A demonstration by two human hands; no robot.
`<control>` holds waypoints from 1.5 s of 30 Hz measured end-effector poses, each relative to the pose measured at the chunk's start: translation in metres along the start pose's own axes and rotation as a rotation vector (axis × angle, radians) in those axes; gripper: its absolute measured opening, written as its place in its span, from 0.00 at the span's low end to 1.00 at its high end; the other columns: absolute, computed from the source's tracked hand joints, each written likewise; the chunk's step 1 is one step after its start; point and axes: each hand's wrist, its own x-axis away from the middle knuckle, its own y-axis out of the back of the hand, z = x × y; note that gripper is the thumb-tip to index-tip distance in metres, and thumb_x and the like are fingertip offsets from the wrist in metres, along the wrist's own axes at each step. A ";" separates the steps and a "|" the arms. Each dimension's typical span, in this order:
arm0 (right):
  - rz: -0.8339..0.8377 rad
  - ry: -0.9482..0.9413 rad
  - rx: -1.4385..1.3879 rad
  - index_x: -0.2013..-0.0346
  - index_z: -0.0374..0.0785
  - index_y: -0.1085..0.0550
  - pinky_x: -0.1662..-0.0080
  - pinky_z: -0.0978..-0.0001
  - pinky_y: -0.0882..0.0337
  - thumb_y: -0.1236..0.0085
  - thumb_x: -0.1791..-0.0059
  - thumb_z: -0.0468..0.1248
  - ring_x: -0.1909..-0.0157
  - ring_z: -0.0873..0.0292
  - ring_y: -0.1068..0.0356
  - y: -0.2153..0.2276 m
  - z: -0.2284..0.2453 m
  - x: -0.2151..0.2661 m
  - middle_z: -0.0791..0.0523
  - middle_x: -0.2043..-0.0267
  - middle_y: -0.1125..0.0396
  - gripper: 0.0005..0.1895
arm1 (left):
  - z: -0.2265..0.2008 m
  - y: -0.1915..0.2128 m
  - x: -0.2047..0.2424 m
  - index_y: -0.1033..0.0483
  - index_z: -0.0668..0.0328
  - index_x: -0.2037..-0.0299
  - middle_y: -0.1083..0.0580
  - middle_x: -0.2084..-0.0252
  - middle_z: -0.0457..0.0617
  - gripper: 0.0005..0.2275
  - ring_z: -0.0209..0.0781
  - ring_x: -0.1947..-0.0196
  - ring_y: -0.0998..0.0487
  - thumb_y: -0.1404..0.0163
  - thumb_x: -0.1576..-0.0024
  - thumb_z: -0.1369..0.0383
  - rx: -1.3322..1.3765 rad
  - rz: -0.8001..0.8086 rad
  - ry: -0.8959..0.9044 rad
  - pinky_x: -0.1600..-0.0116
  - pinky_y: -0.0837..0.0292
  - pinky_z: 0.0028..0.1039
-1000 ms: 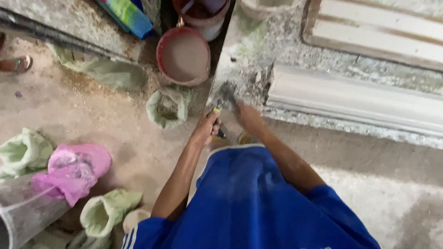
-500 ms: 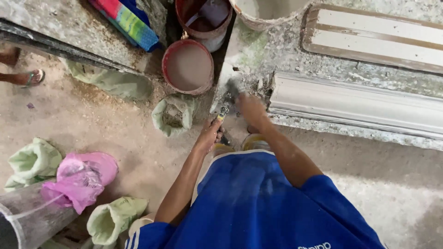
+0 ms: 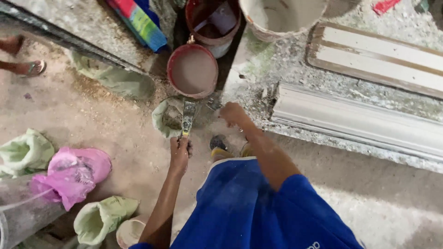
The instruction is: The person scrubs long white moldings with a small brush, repeatedly working along the grooves and edges. They then scrape the surface with a metal tool and briefly handle a colorful cloth.
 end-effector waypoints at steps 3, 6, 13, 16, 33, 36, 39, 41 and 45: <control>-0.111 0.264 0.215 0.61 0.41 0.20 0.51 0.54 0.23 0.25 0.61 0.45 0.51 0.49 0.26 0.044 -0.032 0.035 0.52 0.61 0.24 0.19 | 0.004 0.013 0.012 0.42 0.67 0.51 0.35 0.67 0.47 0.11 0.33 0.73 0.34 0.62 0.30 0.64 0.089 -0.101 0.020 0.71 0.37 0.24; 0.154 0.132 0.291 0.52 0.44 0.20 0.46 0.52 0.23 0.24 0.61 0.43 0.42 0.48 0.28 0.083 -0.077 0.047 0.52 0.52 0.24 0.24 | 0.019 0.018 0.029 0.39 0.65 0.54 0.34 0.69 0.46 0.12 0.32 0.74 0.32 0.59 0.30 0.61 0.089 -0.136 -0.035 0.72 0.35 0.23; -0.480 -0.324 -0.076 0.78 0.43 0.28 0.78 0.61 0.30 0.50 0.53 0.40 0.76 0.48 0.25 0.072 -0.088 0.004 0.51 0.81 0.32 0.10 | 0.041 0.000 0.031 0.40 0.63 0.60 0.33 0.75 0.47 0.09 0.32 0.80 0.33 0.59 0.33 0.65 0.230 -0.277 0.004 0.76 0.39 0.22; -0.211 -0.155 -0.269 0.72 0.41 0.27 0.72 0.60 0.30 0.51 0.55 0.40 0.72 0.50 0.26 0.041 -0.022 0.012 0.51 0.76 0.31 0.07 | 0.033 0.003 0.021 0.39 0.61 0.59 0.32 0.74 0.46 0.08 0.33 0.79 0.33 0.58 0.33 0.65 0.184 -0.260 0.014 0.74 0.37 0.24; 0.147 -0.420 -0.042 0.42 0.54 0.27 0.57 0.49 0.23 0.58 0.45 0.48 0.49 0.47 0.22 0.135 0.005 0.133 0.53 0.52 0.24 0.20 | 0.063 -0.024 -0.023 0.42 0.68 0.39 0.29 0.52 0.68 0.20 0.64 0.54 0.22 0.58 0.33 0.60 -0.146 -0.086 -0.273 0.54 0.25 0.50; -0.183 -0.553 -0.958 0.27 0.33 0.45 0.41 0.31 0.34 0.53 0.43 0.45 0.32 0.33 0.40 0.145 0.036 0.163 0.34 0.31 0.44 0.33 | 0.066 -0.058 -0.019 0.42 0.77 0.41 0.33 0.53 0.75 0.17 0.75 0.54 0.25 0.56 0.35 0.70 -0.244 -0.112 -0.466 0.53 0.27 0.52; -0.407 -0.913 -1.555 0.54 0.35 0.31 0.74 0.63 0.26 0.50 0.45 0.45 0.69 0.54 0.30 0.077 0.062 0.147 0.50 0.63 0.36 0.16 | 0.057 -0.094 -0.012 0.44 0.72 0.40 0.31 0.55 0.71 0.18 0.69 0.57 0.24 0.57 0.32 0.65 -0.305 0.021 -0.503 0.55 0.26 0.48; -0.462 -1.190 -1.619 0.62 0.46 0.20 0.88 0.61 0.42 0.45 0.51 0.56 0.87 0.48 0.36 0.090 0.096 0.142 0.45 0.64 0.28 0.19 | 0.053 -0.122 -0.017 0.44 0.68 0.40 0.31 0.60 0.62 0.16 0.65 0.65 0.24 0.57 0.35 0.71 -0.406 0.159 -0.664 0.62 0.24 0.47; -0.725 -0.939 -1.860 0.42 0.29 0.32 0.61 0.47 0.23 0.42 0.46 0.52 0.55 0.40 0.26 0.053 0.049 0.199 0.33 0.49 0.32 0.30 | -0.030 -0.150 0.019 0.50 0.79 0.35 0.36 0.46 0.75 0.20 0.77 0.49 0.29 0.61 0.35 0.75 -0.483 0.559 -0.611 0.50 0.27 0.62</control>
